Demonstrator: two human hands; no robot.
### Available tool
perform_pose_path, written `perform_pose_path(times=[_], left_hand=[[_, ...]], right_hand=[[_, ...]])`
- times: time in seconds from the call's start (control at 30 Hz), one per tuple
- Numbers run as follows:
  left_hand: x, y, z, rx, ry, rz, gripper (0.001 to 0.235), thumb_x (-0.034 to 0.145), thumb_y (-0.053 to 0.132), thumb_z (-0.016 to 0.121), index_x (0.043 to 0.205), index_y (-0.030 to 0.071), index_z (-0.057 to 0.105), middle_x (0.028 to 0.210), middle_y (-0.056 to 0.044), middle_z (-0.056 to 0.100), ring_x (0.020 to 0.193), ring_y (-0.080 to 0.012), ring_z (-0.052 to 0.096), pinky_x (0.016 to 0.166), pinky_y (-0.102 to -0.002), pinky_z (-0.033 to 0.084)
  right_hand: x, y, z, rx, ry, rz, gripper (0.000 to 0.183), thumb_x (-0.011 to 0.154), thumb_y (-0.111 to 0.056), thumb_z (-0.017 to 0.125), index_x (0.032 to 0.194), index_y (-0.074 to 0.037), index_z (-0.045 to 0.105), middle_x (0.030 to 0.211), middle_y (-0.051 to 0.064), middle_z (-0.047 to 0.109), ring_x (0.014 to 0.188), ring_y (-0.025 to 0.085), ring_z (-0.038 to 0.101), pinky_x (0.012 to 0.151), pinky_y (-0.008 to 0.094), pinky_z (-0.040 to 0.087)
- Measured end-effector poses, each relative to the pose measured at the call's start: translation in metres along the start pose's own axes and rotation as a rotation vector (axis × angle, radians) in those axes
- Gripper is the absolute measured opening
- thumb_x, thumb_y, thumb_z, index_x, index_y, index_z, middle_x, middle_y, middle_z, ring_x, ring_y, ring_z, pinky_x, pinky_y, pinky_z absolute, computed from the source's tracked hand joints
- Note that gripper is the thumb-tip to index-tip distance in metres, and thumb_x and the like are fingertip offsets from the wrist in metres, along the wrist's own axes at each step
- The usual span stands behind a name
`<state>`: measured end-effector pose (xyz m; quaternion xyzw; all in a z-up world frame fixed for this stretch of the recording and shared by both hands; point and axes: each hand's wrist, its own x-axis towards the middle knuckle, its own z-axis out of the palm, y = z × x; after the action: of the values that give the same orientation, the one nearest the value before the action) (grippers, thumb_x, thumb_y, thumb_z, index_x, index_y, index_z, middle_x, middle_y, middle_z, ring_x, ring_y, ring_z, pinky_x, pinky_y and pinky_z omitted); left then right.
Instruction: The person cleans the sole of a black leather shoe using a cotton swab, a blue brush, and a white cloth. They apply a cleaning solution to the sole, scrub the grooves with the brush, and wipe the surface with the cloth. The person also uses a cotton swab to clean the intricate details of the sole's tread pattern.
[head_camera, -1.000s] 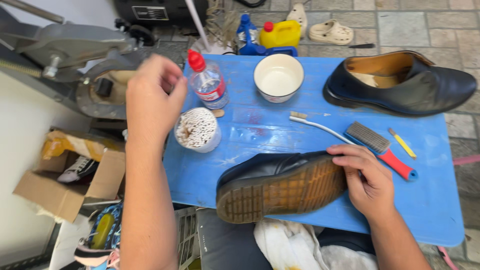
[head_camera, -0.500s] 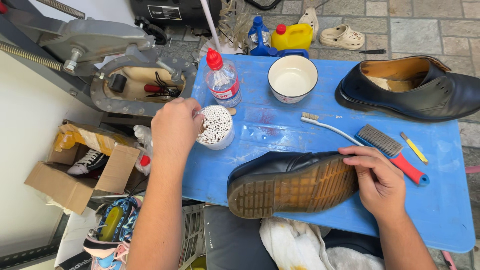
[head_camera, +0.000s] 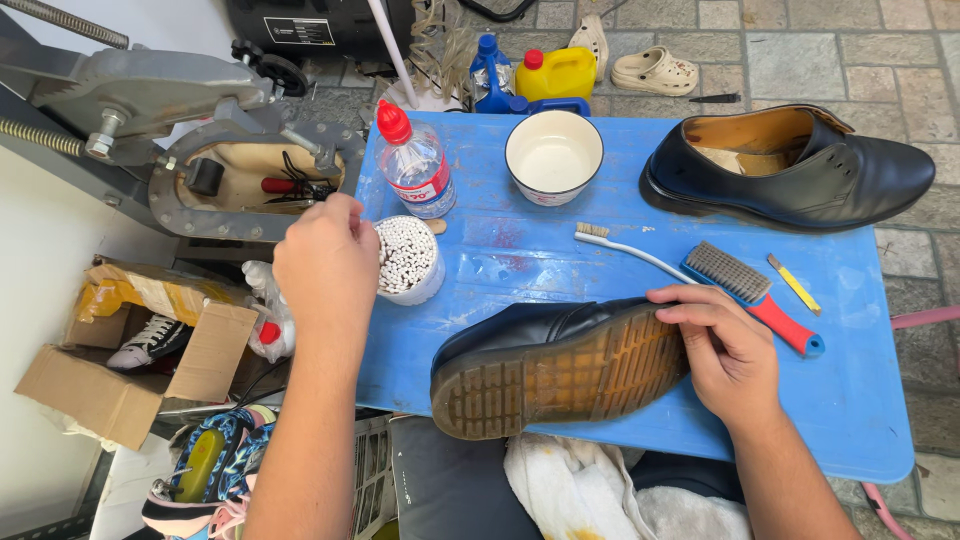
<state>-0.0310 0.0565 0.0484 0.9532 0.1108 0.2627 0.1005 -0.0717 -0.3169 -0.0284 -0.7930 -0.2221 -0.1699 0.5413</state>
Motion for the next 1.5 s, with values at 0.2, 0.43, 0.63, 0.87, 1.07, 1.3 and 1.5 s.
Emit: perform_pose_path(times=[0.2,0.43,0.63,0.87,1.07,1.3,1.5], left_hand=[[-0.043,0.069,-0.05,-0.792,-0.054,0.093,0.015,0.094,0.003,0.072,0.109,0.002,0.069,0.101,-0.008,0.075,0.084,-0.0154,0.074,0.074,-0.028,0.06],[-0.069,0.137,-0.04,-1.121,-0.385,0.138,0.019,0.093,0.009,0.074,0.11,0.004,0.066,0.102,-0.006,0.074,0.087,-0.013,0.077,0.074,-0.026,0.064],[-0.026,0.098,-0.021,-0.747,-0.185,0.138,0.027,0.091,0.026,0.083,0.102,0.006,0.069,0.091,-0.005,0.073,0.081,-0.0148,0.073,0.07,-0.029,0.058],[0.076,0.017,0.023,-0.488,0.086,0.108,0.047,0.083,0.032,0.097,0.101,0.002,0.067,0.095,-0.008,0.07,0.083,-0.0181,0.067,0.075,-0.032,0.057],[0.083,0.003,0.031,-0.634,-0.032,0.235,0.036,0.083,0.007,0.082,0.114,0.003,0.064,0.102,-0.006,0.073,0.091,-0.0144,0.071,0.074,-0.032,0.056],[0.084,0.002,0.037,-0.721,-0.105,0.121,0.06,0.084,0.014,0.093,0.129,0.006,0.055,0.103,-0.008,0.071,0.093,-0.0165,0.072,0.077,-0.029,0.063],[0.078,0.008,0.02,-0.743,-0.156,0.182,0.05,0.09,0.005,0.079,0.134,0.007,0.056,0.119,-0.007,0.069,0.105,-0.0178,0.074,0.08,-0.031,0.064]], right_hand=[[0.003,-0.018,0.011,-0.077,0.152,0.145,0.017,0.092,0.011,0.061,0.103,0.0,0.07,0.13,0.015,0.071,0.073,0.015,0.057,0.064,0.023,0.043],[0.037,-0.053,0.026,0.181,-0.046,-0.089,0.029,0.088,0.008,0.057,0.116,0.003,0.063,0.115,0.011,0.069,0.101,0.021,0.068,0.092,0.031,0.053],[0.055,-0.041,0.038,0.021,-0.057,-0.018,0.017,0.096,0.003,0.071,0.112,-0.001,0.074,0.094,0.008,0.075,0.085,0.015,0.071,0.078,0.026,0.055],[0.053,-0.02,0.046,0.221,0.079,-0.003,0.023,0.101,0.006,0.07,0.124,0.001,0.071,0.107,0.012,0.073,0.102,0.018,0.066,0.097,0.029,0.054],[0.056,-0.007,0.048,0.438,0.131,0.229,0.021,0.1,0.006,0.066,0.121,0.003,0.064,0.115,0.013,0.072,0.11,0.016,0.071,0.098,0.029,0.057],[0.059,-0.009,0.045,0.504,0.146,0.236,0.012,0.103,0.002,0.064,0.114,0.001,0.058,0.115,0.016,0.074,0.106,0.019,0.073,0.098,0.031,0.058],[0.059,-0.008,0.046,0.572,0.155,0.248,0.009,0.104,0.001,0.064,0.112,0.001,0.058,0.114,0.018,0.072,0.1,0.021,0.074,0.091,0.036,0.063]])
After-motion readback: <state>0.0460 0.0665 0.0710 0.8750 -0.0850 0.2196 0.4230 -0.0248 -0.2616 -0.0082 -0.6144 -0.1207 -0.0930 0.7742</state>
